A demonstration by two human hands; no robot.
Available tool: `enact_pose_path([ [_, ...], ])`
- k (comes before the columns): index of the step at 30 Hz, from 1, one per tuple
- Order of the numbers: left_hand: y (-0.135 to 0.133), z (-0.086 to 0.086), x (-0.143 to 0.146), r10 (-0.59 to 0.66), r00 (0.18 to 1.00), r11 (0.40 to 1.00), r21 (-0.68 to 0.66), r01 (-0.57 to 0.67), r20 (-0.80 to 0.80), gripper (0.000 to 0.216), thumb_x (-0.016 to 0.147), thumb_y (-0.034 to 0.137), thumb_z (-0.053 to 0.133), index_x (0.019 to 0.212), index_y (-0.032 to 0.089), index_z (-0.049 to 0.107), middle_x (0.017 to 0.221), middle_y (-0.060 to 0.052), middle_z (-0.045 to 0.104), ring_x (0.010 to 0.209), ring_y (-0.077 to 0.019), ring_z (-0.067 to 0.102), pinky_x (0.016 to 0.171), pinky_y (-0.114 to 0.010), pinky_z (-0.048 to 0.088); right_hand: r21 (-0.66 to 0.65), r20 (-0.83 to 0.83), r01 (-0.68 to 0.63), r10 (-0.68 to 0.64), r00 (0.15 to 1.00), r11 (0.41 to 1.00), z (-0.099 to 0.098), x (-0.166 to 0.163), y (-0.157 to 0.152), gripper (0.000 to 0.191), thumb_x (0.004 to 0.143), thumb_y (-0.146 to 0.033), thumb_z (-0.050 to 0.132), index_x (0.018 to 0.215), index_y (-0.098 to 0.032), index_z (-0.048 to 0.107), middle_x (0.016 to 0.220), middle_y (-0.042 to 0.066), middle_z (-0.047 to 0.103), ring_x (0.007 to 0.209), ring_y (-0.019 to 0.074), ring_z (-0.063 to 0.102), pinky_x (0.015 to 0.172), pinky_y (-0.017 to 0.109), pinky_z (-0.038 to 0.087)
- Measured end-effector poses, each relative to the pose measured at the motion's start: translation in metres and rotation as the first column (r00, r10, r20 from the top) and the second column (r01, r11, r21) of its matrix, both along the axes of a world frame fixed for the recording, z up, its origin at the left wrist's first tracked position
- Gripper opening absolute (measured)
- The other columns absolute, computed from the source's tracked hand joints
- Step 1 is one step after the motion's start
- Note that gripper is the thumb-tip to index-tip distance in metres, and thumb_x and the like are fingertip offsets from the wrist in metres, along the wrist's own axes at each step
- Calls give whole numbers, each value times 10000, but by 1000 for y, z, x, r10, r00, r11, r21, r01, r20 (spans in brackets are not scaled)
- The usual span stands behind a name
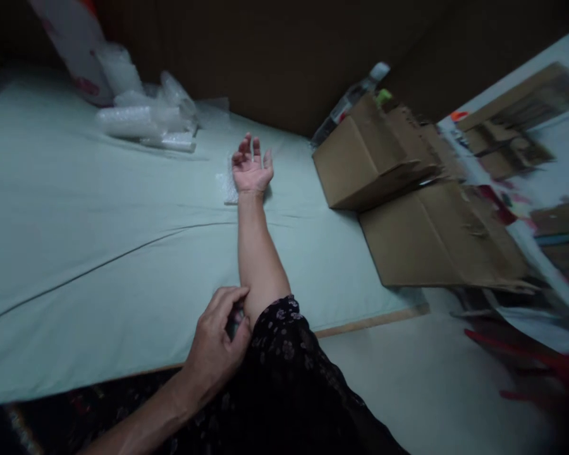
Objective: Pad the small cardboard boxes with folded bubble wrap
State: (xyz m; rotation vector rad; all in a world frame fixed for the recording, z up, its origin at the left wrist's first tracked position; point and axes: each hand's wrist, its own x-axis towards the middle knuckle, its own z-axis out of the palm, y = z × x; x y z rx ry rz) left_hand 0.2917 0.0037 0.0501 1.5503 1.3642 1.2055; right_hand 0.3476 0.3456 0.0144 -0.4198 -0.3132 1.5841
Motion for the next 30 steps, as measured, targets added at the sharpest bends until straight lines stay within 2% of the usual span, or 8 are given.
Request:
enact_pose_path([
  [4, -10, -3, 2, -35, 994, 990, -133, 48, 100, 106, 891, 207, 557, 960, 210, 637, 868, -32, 682, 767, -154, 676, 653, -260, 576, -56, -37, -3, 1, 999, 998, 12, 6, -7, 384, 1023, -378, 291, 936, -197, 618, 961, 41, 739, 1142, 194, 652, 831, 415, 595],
  [9, -13, -20, 2, 52, 946, 926, -370, 74, 320, 385, 889, 350, 605, 1243, 199, 602, 1071, -85, 728, 958, -197, 722, 790, -297, 612, -40, -105, 12, -16, 994, 999, 29, 17, -9, 356, 1019, -443, 316, 932, -241, 596, 854, -56, 747, 1411, 172, 451, 1139, 549, 425],
  [16, -28, -10, 15, -178, 938, 940, -230, 251, 298, 273, 909, 427, 551, 788, 208, 660, 988, -85, 672, 888, -198, 663, 784, -298, 567, 41, 270, 108, -115, 956, 993, 70, 41, -9, 383, 1006, -304, 259, 901, -195, 611, 944, 43, 767, 1001, 184, 710, 715, 355, 596],
  [18, -32, -8, 18, -212, 915, 925, -232, 302, 344, 295, 901, 457, 562, 746, 209, 606, 916, -71, 642, 810, -181, 633, 704, -271, 547, 143, 645, 140, -199, 738, 980, 90, 53, -8, 376, 1001, -275, 265, 931, -186, 623, 984, 51, 767, 911, 155, 720, 678, 304, 583],
  [21, -30, -9, 8, -36, 909, 922, -337, 190, 414, 297, 857, 489, 628, 769, 218, 543, 881, -38, 612, 769, -162, 610, 697, -259, 533, 277, 936, 140, -300, 184, 951, 124, 86, -9, 259, 957, -317, 436, 1014, -195, 658, 1057, 45, 757, 962, 167, 704, 781, 329, 573],
  [25, -26, -12, -24, 174, 908, 899, -438, 11, 380, 341, 800, 496, 689, 710, 209, 529, 894, -34, 634, 781, -156, 612, 718, -244, 515, 323, 945, 222, -300, -130, 920, 161, 151, -10, 258, 772, -210, 699, 1023, -152, 679, 1296, 136, 654, 1306, 305, 510, 1077, 479, 397],
  [27, -26, -10, -34, 160, 924, 895, -445, 12, 347, 313, 794, 476, 683, 695, 205, 561, 865, -33, 652, 745, -151, 597, 678, -235, 495, 292, 754, 258, -56, -655, 921, 171, 180, -13, 382, 741, -239, 751, 1095, -118, 669, 1305, 195, 632, 1293, 370, 497, 1083, 550, 343],
  [30, -26, -7, -37, 94, 941, 904, -423, 56, 326, 276, 791, 448, 667, 684, 206, 588, 833, -33, 673, 704, -152, 587, 648, -242, 481, 289, 583, 279, 63, -810, 916, 182, 204, -20, 428, 794, -268, 734, 1144, -34, 654, 1279, 288, 604, 1278, 411, 480, 1068, 584, 299],
])
